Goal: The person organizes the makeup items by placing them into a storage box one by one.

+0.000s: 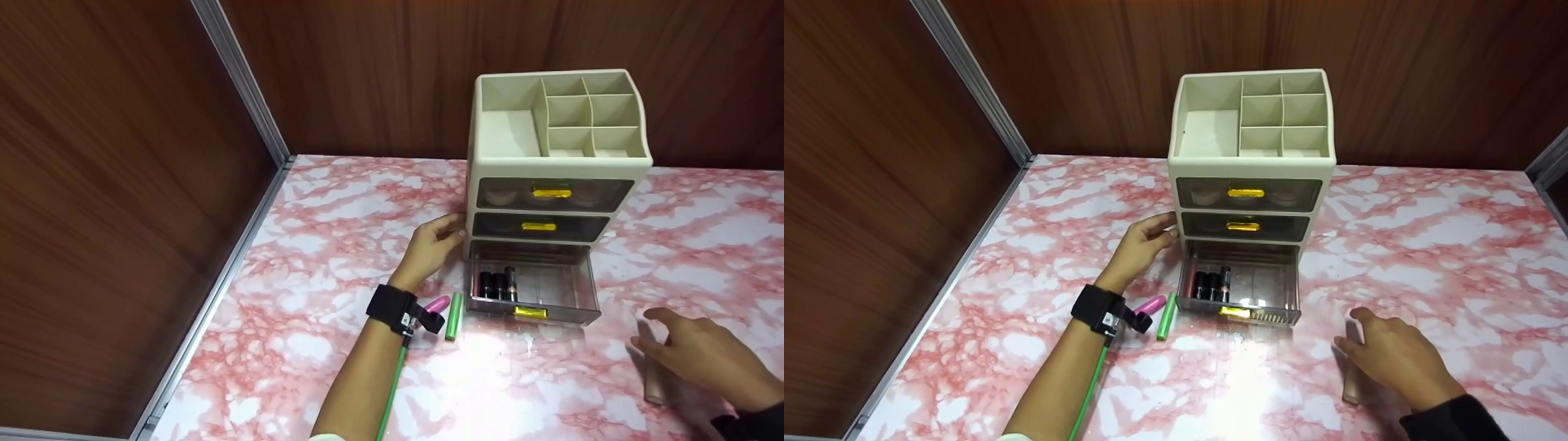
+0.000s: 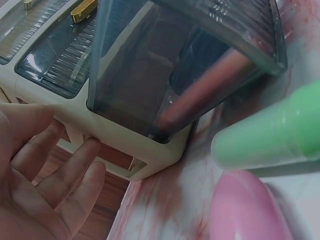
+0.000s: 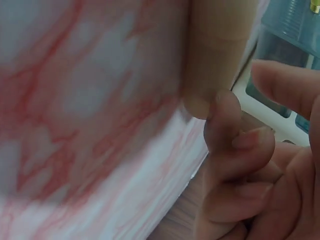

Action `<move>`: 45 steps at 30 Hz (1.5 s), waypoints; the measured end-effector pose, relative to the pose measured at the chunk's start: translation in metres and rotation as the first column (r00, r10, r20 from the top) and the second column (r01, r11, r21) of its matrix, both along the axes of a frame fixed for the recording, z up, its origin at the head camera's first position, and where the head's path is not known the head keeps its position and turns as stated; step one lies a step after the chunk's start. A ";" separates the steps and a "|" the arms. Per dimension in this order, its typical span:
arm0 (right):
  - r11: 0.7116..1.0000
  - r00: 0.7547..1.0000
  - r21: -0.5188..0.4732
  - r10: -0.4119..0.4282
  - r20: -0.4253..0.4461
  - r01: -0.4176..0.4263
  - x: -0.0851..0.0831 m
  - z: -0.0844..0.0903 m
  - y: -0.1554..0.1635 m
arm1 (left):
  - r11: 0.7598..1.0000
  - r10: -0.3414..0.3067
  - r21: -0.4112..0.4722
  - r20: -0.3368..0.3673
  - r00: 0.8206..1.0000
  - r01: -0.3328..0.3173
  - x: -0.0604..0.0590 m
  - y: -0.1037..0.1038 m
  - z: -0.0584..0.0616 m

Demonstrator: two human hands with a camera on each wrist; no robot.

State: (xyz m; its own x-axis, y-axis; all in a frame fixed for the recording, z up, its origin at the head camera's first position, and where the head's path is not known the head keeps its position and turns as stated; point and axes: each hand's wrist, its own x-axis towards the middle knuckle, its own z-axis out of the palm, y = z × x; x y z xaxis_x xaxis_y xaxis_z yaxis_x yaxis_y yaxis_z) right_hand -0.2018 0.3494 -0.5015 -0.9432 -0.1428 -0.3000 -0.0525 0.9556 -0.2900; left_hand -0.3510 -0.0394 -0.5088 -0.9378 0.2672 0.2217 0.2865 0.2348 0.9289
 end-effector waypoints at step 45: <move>0.877 0.892 -0.467 -0.119 -0.437 -0.112 -0.054 0.073 -0.087 | 1.000 0.000 -0.022 -0.026 1.000 -0.001 -0.001 0.000 -0.002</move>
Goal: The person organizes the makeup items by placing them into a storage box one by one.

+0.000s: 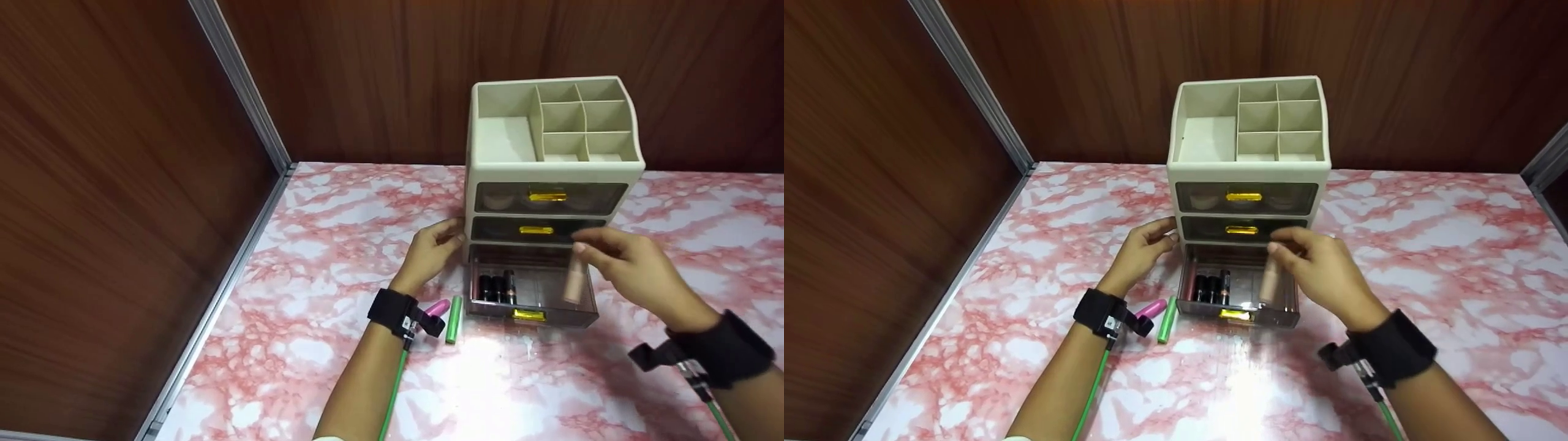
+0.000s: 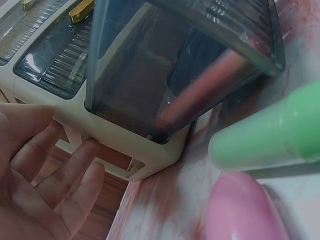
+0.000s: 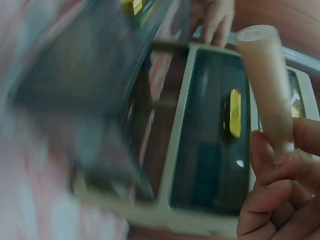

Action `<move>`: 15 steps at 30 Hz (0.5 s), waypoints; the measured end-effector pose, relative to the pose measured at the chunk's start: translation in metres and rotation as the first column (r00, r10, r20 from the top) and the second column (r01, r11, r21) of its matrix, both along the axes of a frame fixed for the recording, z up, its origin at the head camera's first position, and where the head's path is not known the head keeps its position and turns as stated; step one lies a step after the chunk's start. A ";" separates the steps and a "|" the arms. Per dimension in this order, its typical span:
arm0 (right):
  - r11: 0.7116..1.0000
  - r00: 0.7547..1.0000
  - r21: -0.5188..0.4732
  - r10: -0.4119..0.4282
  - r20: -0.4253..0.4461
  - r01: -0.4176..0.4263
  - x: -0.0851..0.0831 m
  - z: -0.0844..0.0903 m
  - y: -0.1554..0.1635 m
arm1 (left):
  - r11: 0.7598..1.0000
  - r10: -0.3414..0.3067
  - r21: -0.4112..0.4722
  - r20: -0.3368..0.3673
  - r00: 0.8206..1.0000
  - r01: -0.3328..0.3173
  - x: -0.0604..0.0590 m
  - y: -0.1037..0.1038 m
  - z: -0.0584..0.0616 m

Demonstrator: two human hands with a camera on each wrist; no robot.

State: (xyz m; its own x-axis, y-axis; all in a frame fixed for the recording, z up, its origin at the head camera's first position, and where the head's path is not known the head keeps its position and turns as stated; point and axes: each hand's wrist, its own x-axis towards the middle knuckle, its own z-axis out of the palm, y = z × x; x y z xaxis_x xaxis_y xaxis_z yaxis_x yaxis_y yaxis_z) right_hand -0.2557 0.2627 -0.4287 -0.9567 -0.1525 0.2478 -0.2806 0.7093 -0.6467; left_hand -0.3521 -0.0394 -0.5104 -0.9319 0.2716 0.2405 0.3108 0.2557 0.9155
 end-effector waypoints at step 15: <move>0.996 0.998 0.069 0.062 -0.019 -0.061 -0.026 -0.030 -0.033 | 1.000 0.015 0.002 0.022 1.000 -0.015 0.000 0.000 0.001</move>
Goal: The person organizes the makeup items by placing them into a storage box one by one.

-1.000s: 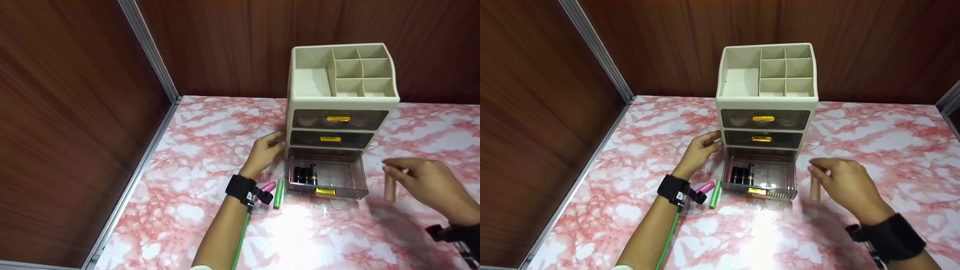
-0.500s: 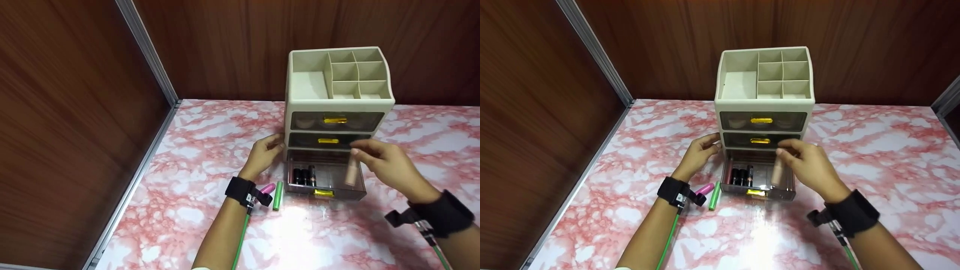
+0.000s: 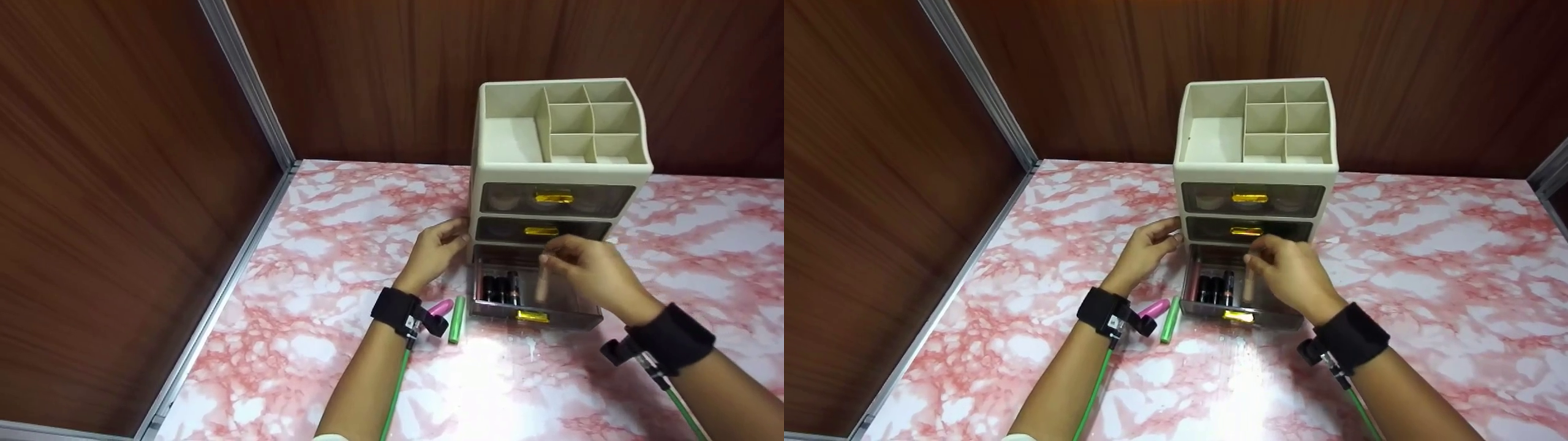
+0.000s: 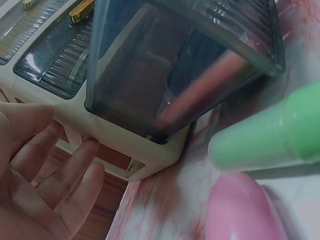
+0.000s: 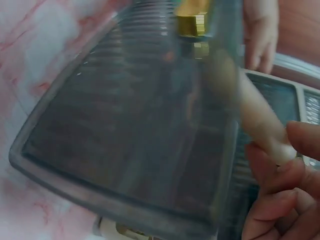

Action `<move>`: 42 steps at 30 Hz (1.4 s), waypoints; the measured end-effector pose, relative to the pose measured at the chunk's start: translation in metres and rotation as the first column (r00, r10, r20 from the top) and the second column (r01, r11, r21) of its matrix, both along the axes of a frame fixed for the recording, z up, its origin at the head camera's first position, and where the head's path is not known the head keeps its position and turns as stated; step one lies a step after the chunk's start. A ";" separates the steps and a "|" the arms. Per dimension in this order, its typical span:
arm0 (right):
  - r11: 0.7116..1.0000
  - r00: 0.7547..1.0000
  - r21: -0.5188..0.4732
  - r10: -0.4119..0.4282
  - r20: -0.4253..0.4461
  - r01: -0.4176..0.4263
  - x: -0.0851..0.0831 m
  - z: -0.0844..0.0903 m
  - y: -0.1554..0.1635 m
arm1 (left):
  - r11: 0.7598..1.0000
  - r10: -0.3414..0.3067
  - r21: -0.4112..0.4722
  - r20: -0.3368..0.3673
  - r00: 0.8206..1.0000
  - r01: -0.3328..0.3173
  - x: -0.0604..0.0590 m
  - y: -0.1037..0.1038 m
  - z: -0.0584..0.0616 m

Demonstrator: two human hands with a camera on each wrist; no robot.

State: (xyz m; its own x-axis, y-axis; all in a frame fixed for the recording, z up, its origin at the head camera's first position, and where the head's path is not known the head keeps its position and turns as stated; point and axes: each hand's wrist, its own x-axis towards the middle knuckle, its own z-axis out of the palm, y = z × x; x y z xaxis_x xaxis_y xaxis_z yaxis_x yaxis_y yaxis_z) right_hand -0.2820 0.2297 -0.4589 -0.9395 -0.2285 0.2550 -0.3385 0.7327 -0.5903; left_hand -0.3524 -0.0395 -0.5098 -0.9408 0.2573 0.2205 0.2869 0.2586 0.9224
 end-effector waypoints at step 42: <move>0.959 0.991 0.256 0.108 0.073 -0.123 -0.019 -0.041 -0.020 | 1.000 0.000 0.005 -0.001 1.000 0.000 0.001 -0.002 -0.001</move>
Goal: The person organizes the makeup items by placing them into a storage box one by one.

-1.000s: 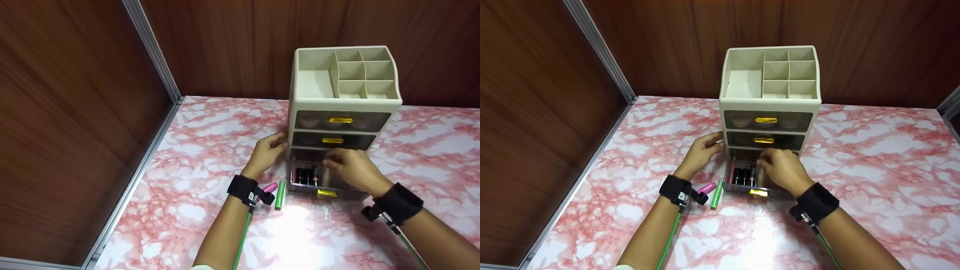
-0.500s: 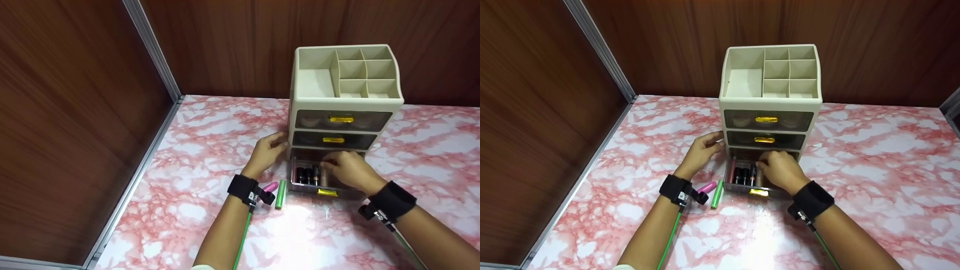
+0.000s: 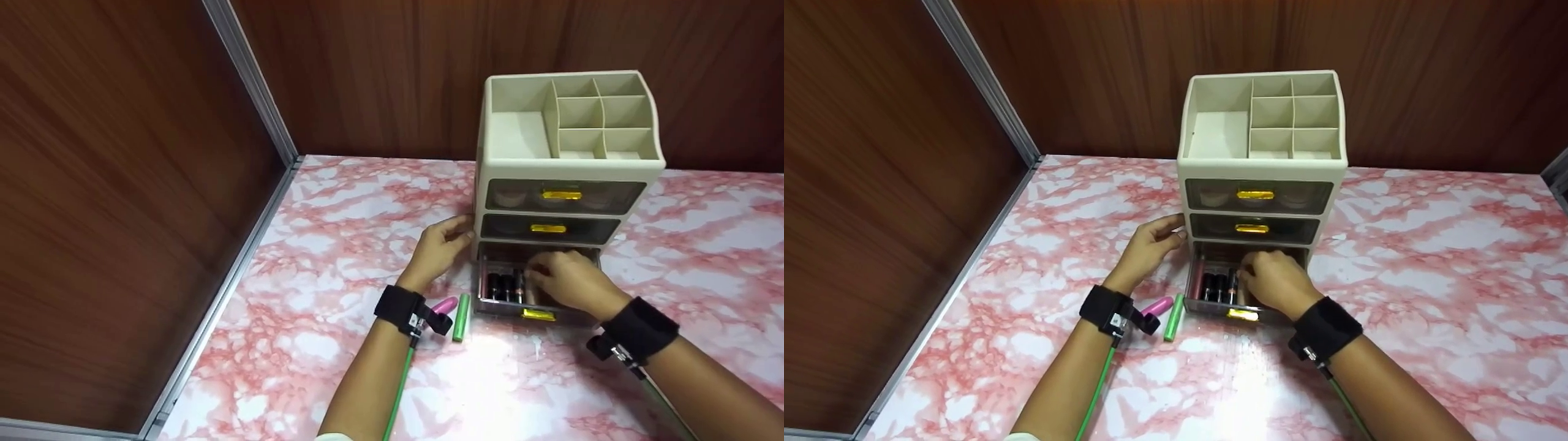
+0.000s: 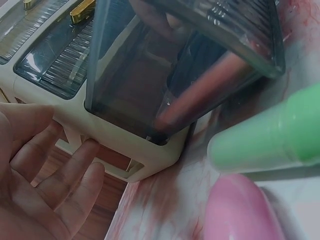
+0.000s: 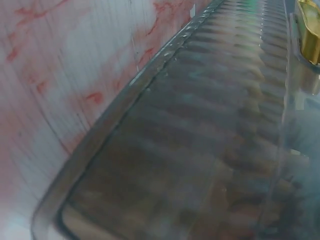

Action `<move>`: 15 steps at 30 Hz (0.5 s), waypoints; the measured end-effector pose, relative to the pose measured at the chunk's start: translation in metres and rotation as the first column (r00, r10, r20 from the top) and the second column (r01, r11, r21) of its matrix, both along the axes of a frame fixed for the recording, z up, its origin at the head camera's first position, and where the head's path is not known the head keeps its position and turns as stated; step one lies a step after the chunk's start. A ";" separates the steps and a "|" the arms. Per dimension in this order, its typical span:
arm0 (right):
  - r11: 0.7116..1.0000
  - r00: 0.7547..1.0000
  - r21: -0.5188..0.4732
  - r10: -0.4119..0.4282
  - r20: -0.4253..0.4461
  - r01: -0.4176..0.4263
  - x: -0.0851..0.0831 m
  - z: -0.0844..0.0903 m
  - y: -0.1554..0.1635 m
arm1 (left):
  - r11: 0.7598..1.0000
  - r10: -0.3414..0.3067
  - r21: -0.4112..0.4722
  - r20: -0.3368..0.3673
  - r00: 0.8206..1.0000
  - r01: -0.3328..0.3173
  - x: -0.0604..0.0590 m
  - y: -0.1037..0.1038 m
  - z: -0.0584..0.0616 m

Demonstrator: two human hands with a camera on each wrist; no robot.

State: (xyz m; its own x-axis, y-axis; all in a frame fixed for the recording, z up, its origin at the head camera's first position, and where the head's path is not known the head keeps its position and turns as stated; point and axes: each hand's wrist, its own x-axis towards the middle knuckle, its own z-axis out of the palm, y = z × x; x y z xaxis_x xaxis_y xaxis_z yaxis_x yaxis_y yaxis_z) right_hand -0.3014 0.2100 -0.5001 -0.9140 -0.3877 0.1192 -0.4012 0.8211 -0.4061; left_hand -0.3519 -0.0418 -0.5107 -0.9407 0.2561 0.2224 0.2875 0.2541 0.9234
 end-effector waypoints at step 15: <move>0.999 1.000 0.035 0.021 0.018 -0.022 0.002 0.000 0.000 | 1.000 0.006 -0.022 0.008 1.000 -0.005 -0.001 0.001 0.000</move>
State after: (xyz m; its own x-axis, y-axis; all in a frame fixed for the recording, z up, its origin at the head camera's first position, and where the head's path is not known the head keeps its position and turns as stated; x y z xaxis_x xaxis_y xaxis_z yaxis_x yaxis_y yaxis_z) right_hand -0.2994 0.2098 -0.5003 -0.9073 -0.4109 0.0885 -0.4118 0.8263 -0.3842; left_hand -0.3533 -0.0411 -0.5107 -0.9438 0.2556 0.2097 0.2790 0.2756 0.9199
